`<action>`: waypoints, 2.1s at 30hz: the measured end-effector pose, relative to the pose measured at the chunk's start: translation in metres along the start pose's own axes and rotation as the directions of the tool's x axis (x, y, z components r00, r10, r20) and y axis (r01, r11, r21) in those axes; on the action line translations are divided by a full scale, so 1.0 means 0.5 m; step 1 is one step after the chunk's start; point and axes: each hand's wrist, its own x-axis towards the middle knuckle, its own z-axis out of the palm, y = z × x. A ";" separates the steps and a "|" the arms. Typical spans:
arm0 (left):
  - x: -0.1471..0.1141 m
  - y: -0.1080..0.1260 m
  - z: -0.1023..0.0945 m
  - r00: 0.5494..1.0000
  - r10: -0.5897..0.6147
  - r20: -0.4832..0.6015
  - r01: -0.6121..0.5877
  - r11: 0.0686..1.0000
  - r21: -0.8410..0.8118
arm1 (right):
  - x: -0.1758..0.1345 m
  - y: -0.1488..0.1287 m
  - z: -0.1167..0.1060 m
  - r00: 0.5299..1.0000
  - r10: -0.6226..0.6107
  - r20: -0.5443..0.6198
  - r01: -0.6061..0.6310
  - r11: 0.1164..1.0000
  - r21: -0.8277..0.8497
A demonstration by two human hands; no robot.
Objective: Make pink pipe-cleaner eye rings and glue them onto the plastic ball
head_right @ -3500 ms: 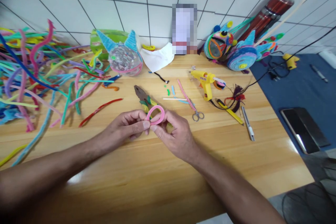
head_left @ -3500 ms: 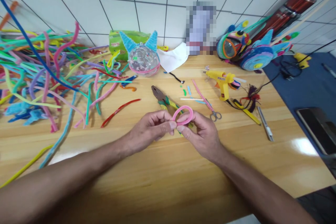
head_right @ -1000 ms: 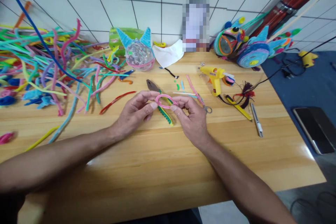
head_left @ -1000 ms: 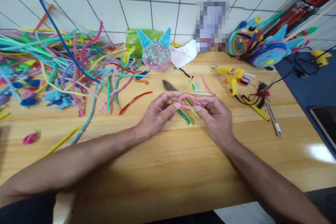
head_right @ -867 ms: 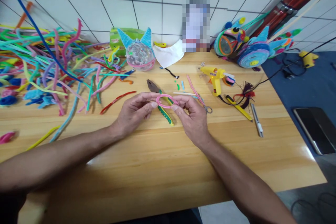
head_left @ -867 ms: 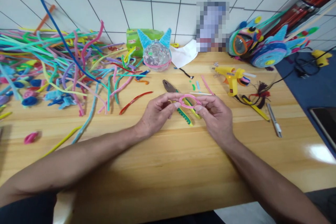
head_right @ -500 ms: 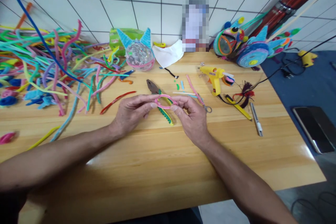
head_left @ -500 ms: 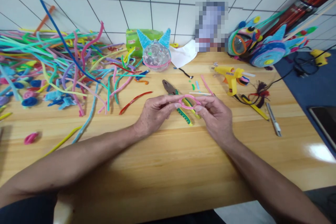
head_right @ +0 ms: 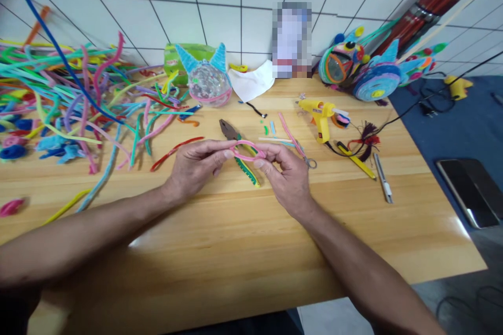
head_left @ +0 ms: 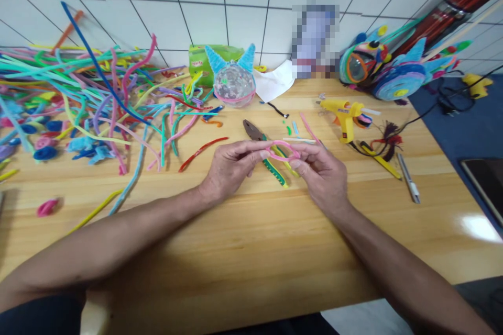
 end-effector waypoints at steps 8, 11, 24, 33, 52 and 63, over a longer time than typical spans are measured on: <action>0.003 -0.002 -0.004 0.998 -0.011 0.057 0.013 0.999 -0.034 | 0.002 0.012 -0.008 1.000 -0.027 0.003 0.027 0.999 -0.033; 0.005 -0.002 -0.005 0.998 -0.017 0.065 0.021 0.998 -0.061 | 0.003 0.012 -0.008 1.000 -0.026 0.010 0.027 0.999 -0.030; 0.003 0.000 -0.003 0.998 -0.024 0.062 0.030 0.996 -0.088 | -0.002 0.002 -0.007 0.999 -0.043 0.003 0.043 0.997 -0.056; 0.004 -0.009 -0.004 0.995 0.009 0.102 0.004 0.992 -0.130 | -0.001 0.003 -0.004 0.998 -0.056 0.007 0.057 0.998 -0.030; 0.000 -0.005 -0.011 0.994 0.002 0.107 0.004 0.998 -0.056 | -0.002 -0.002 -0.004 0.999 -0.051 0.010 0.051 0.998 -0.019; 0.000 -0.003 -0.008 0.996 0.002 0.088 0.004 0.998 -0.070 | -0.002 0.002 -0.003 0.999 -0.032 0.007 0.032 0.999 -0.034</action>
